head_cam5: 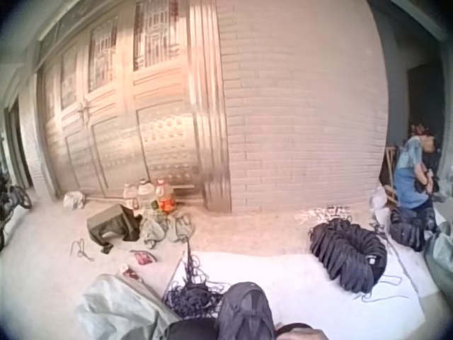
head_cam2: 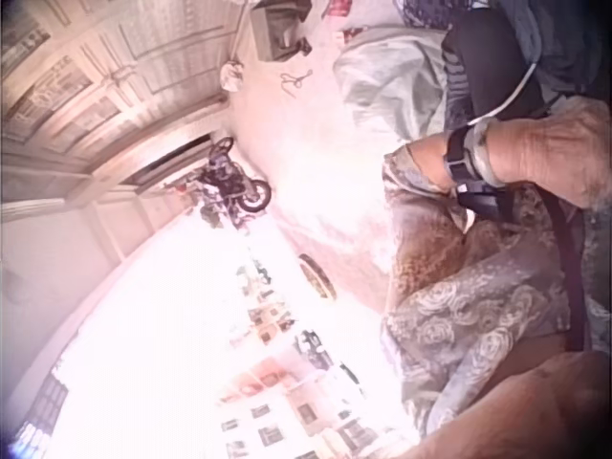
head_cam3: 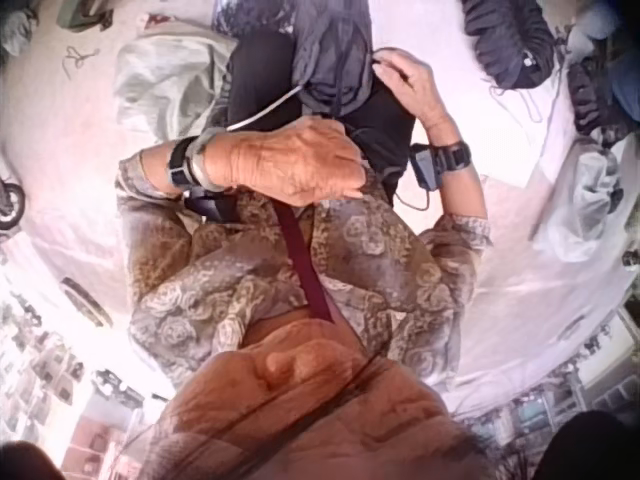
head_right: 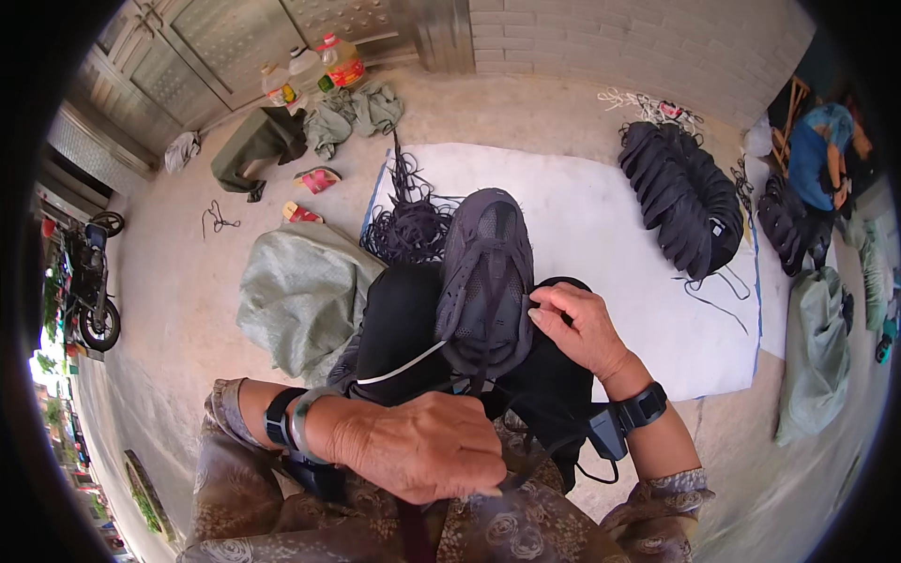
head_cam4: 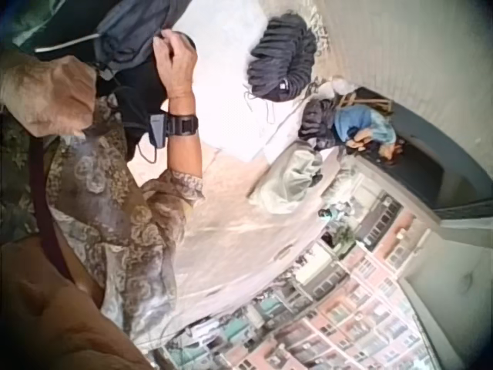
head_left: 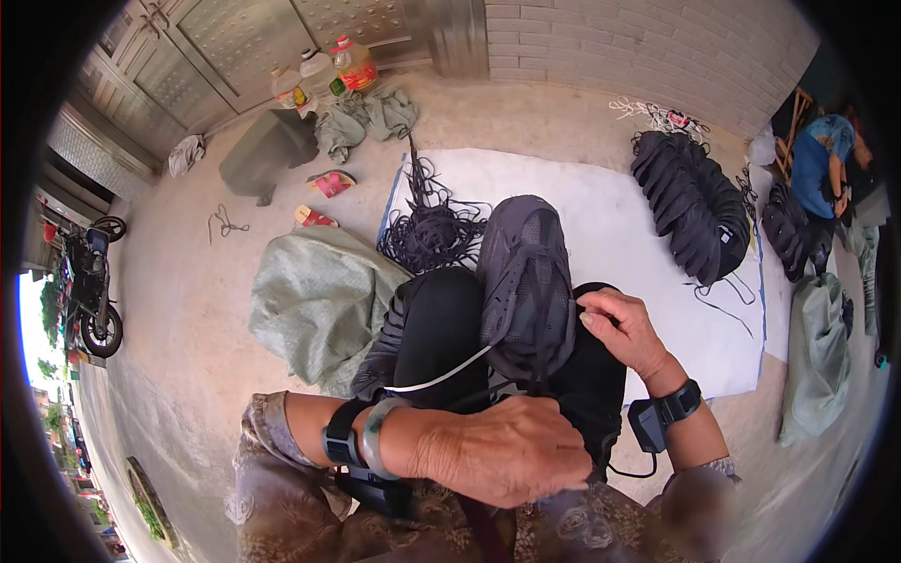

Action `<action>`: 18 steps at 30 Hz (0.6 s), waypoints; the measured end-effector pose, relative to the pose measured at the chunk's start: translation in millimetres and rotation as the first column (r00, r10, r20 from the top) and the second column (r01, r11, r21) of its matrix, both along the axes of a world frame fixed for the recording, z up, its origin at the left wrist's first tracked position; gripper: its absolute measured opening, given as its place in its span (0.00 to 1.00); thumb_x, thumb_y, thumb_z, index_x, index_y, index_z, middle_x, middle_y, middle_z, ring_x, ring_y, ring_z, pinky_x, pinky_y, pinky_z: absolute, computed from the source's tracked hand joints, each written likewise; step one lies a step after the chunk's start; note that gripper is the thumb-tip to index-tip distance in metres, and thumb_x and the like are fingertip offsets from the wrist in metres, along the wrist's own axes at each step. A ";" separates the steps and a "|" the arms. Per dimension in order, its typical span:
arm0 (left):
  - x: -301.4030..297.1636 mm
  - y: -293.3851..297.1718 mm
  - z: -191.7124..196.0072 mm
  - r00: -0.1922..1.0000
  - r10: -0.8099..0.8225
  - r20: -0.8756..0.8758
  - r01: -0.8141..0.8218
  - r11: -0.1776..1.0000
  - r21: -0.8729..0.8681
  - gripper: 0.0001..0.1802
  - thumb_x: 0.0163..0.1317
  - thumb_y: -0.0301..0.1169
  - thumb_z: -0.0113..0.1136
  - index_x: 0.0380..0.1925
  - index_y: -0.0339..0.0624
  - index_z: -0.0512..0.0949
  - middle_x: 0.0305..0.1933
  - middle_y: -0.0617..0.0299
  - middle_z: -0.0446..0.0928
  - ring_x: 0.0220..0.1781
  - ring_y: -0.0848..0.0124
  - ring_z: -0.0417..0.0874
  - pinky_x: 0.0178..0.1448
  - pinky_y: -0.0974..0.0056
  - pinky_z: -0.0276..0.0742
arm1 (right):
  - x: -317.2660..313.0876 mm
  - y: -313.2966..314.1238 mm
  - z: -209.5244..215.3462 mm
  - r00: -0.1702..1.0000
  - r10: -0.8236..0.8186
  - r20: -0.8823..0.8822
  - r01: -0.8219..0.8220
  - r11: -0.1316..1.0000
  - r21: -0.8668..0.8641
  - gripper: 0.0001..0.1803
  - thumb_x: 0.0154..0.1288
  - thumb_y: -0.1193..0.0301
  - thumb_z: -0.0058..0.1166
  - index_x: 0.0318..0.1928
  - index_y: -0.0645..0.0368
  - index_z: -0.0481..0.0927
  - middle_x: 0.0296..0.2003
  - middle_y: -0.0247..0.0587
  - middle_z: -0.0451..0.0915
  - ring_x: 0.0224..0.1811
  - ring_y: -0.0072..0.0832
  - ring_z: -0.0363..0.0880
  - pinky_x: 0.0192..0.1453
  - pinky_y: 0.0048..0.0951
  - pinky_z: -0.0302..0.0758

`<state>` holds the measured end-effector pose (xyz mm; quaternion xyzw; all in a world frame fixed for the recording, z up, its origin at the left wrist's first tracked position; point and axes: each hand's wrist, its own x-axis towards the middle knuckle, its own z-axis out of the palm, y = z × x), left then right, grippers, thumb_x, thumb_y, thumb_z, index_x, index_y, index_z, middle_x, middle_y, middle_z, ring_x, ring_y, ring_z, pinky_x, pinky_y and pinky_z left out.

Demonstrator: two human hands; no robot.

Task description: Lacing a black sneaker while sitting in a shoe assembly area.

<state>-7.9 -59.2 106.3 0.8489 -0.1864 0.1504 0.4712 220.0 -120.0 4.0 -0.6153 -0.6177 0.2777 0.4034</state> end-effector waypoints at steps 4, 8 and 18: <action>11.0 -14.5 46.5 0.967 -0.198 0.159 0.231 0.946 -0.229 0.10 0.55 0.27 0.59 0.23 0.36 0.69 0.24 0.57 0.68 0.26 0.58 0.73 0.32 0.58 0.68 | -13.8 -5.1 20.4 0.929 -0.007 0.370 -0.099 0.959 0.266 0.15 0.52 0.73 0.60 0.42 0.61 0.80 0.25 0.39 0.75 0.28 0.34 0.75 0.39 0.32 0.67; 20.5 -15.7 42.4 0.968 -0.120 0.220 0.175 0.953 -0.247 0.10 0.56 0.28 0.59 0.22 0.38 0.68 0.22 0.57 0.68 0.25 0.59 0.73 0.30 0.59 0.67 | -39.2 8.4 19.3 0.909 -0.049 0.413 -0.073 0.959 0.275 0.23 0.53 0.72 0.61 0.52 0.63 0.75 0.23 0.37 0.74 0.27 0.34 0.75 0.38 0.33 0.66; 13.0 5.7 45.4 0.974 0.037 0.225 0.037 0.948 -0.316 0.08 0.64 0.28 0.54 0.34 0.32 0.75 0.35 0.47 0.75 0.37 0.56 0.79 0.36 0.58 0.74 | -17.1 -12.4 15.1 0.935 0.118 0.334 -0.182 0.969 0.167 0.09 0.55 0.74 0.58 0.37 0.57 0.75 0.23 0.36 0.76 0.25 0.35 0.76 0.29 0.34 0.66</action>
